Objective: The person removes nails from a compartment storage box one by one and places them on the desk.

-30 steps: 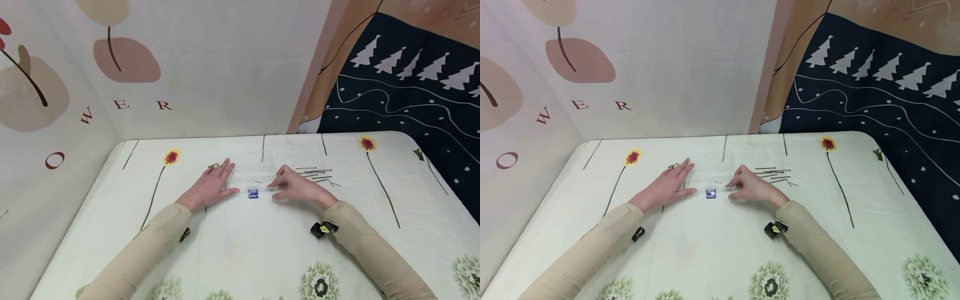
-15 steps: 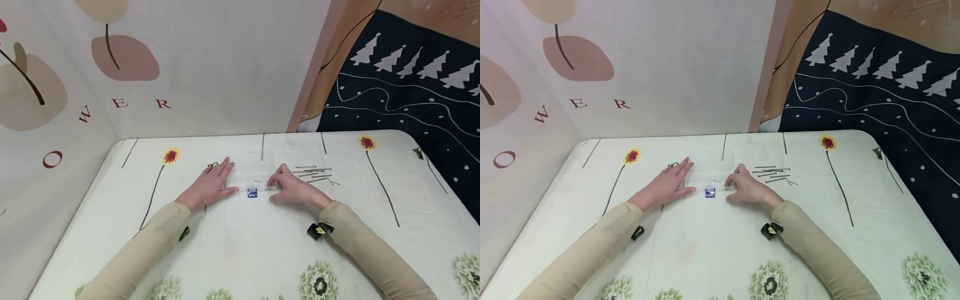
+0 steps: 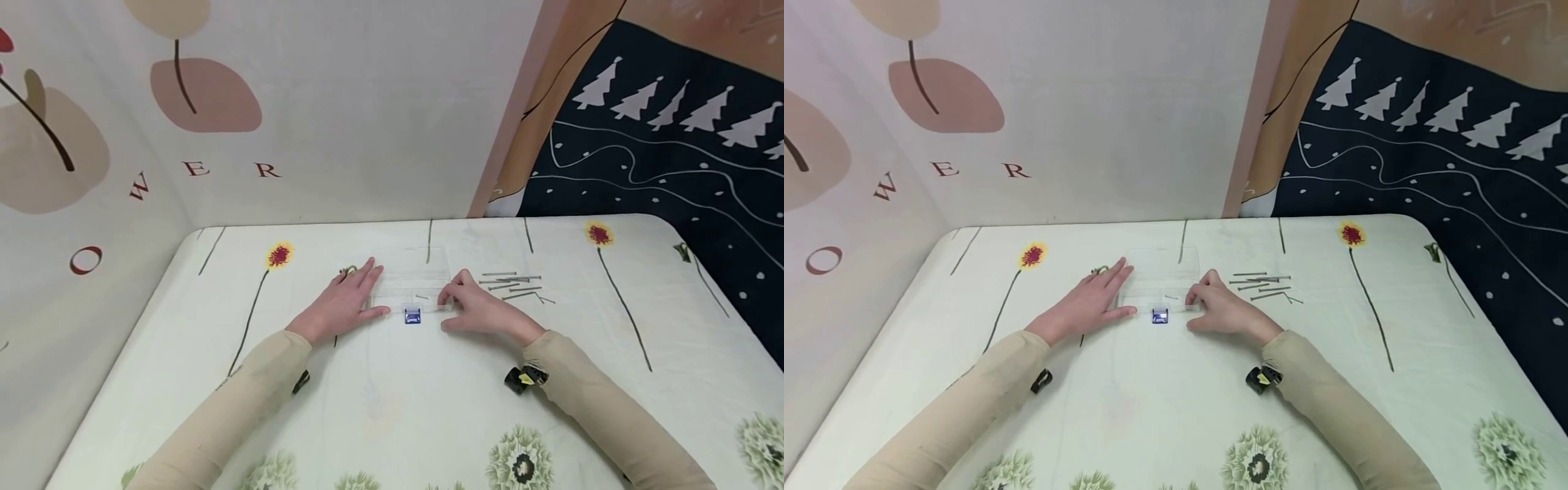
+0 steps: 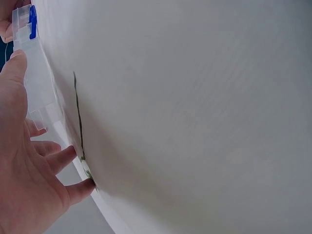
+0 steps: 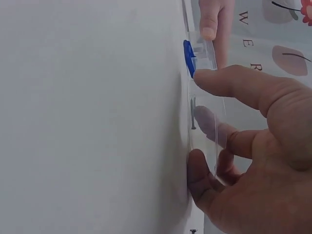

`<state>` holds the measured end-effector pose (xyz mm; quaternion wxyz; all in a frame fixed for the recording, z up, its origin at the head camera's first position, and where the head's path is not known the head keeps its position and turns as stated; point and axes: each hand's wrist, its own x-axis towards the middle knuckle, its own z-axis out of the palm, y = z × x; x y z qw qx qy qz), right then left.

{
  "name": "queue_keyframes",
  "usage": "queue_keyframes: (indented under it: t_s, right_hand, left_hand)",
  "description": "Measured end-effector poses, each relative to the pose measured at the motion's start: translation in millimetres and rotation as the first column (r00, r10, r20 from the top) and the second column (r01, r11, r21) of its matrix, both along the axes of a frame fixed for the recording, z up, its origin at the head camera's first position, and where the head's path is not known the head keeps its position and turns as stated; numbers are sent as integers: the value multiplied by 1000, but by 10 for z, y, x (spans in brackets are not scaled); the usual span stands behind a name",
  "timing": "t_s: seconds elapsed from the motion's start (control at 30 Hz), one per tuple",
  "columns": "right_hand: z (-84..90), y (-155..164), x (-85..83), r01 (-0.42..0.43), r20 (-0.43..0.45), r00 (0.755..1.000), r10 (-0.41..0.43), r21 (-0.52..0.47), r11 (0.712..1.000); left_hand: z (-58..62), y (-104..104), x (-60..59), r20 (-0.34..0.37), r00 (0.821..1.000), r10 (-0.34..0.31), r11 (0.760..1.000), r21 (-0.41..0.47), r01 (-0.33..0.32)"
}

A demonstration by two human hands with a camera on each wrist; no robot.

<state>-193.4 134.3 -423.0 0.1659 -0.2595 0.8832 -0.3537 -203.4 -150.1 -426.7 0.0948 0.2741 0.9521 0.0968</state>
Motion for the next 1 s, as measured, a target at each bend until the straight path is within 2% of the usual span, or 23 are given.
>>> queue_keyframes:
  t_s: [0.1, 0.47, 1.0]
  right_hand:
    - [6, 24, 6, 12, 19, 1000, -12, -13, 1000]
    - [27, -6, -5, -26, -55, 998, 30, 73, 997]
    - [27, -19, -13, -18, -46, 999, 20, 37, 999]
  left_hand:
    - [1, 1, 4, 4, 1000, -4, 1000, -1, 4]
    - [-18, 4, 6, 3, 1000, -3, 1000, 1, 3]
    - [-14, 4, -3, 8, 1000, 3, 1000, -4, -3]
